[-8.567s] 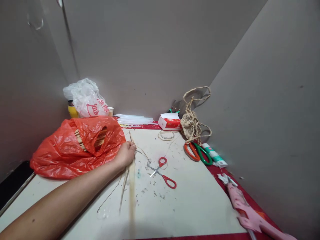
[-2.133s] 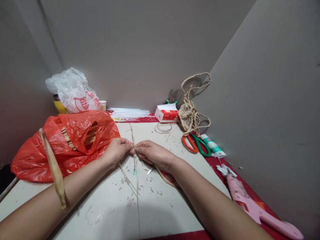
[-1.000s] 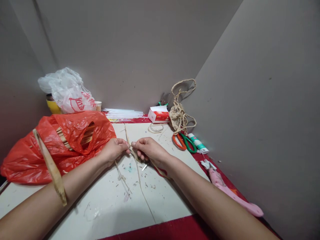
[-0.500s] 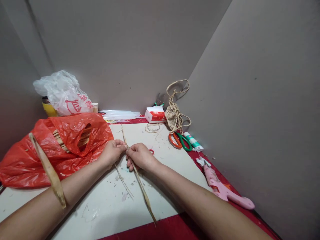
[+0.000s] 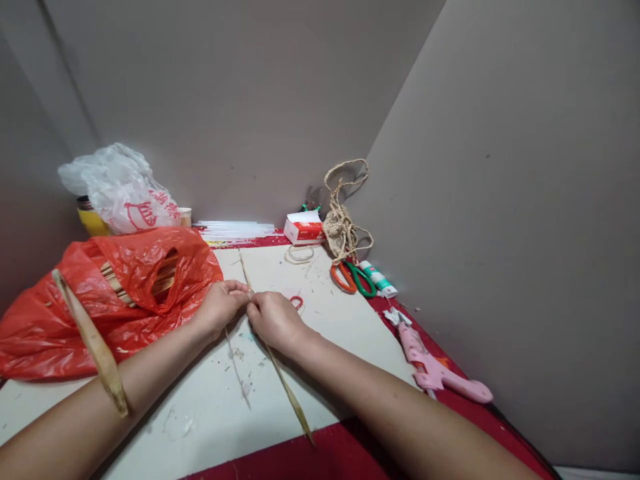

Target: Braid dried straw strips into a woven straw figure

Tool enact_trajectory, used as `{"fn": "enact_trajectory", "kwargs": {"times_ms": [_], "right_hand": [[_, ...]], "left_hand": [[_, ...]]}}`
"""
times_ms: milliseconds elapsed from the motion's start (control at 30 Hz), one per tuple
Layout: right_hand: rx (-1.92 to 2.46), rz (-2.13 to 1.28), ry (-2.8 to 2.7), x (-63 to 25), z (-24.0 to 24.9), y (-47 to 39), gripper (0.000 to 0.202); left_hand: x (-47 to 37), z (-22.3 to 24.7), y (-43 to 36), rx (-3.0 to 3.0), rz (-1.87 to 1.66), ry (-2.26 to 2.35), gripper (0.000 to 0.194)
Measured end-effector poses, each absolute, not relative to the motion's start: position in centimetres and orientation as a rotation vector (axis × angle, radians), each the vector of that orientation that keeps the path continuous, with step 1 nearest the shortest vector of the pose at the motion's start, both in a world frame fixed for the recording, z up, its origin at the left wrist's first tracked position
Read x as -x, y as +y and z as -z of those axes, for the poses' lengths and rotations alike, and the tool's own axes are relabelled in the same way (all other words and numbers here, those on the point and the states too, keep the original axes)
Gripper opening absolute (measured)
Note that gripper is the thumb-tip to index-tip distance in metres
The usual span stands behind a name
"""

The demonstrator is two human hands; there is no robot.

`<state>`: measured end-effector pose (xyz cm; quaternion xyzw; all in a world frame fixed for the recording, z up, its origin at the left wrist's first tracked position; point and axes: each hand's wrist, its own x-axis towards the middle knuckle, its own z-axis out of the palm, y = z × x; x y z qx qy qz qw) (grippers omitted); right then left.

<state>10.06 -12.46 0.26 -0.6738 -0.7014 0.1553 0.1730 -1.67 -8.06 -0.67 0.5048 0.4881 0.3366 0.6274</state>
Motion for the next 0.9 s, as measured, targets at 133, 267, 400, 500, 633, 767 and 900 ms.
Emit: {"fn": "enact_trajectory", "kwargs": {"times_ms": [133, 267, 400, 500, 633, 767, 900], "right_hand": [[1.842, -0.690, -2.033, -11.6, -2.2, -12.4, 0.034], [1.737, -0.704, -1.737, -13.3, -3.2, -11.1, 0.037], [1.602, -1.141, -1.530, -12.7, -2.3, -9.8, 0.025], [1.501, -1.507, -1.419, -11.8, -1.6, -9.4, 0.029], [1.530, -1.515, -1.487, -11.9, -1.2, -9.3, 0.040], [1.488, -1.627, -1.530, -12.7, -1.0, -9.1, 0.046], [1.458, -1.748, -1.514, -13.3, -1.1, -8.8, 0.045]], "left_hand": [[2.0, 0.2, -7.7, -1.079, -0.737, 1.068, 0.016], [2.4, -0.3, -7.1, -1.033, -0.700, 1.008, 0.022], [2.8, -0.4, -6.7, -1.032, -0.681, 0.969, 0.023], [2.9, -0.5, -6.7, -1.057, -0.667, 0.974, 0.020], [2.9, -0.7, -6.7, -1.077, -0.652, 0.982, 0.019], [2.9, -0.8, -6.8, -1.138, -0.602, 0.967, 0.017], [2.8, -1.0, -6.8, -1.183, -0.604, 0.977, 0.021]]}}
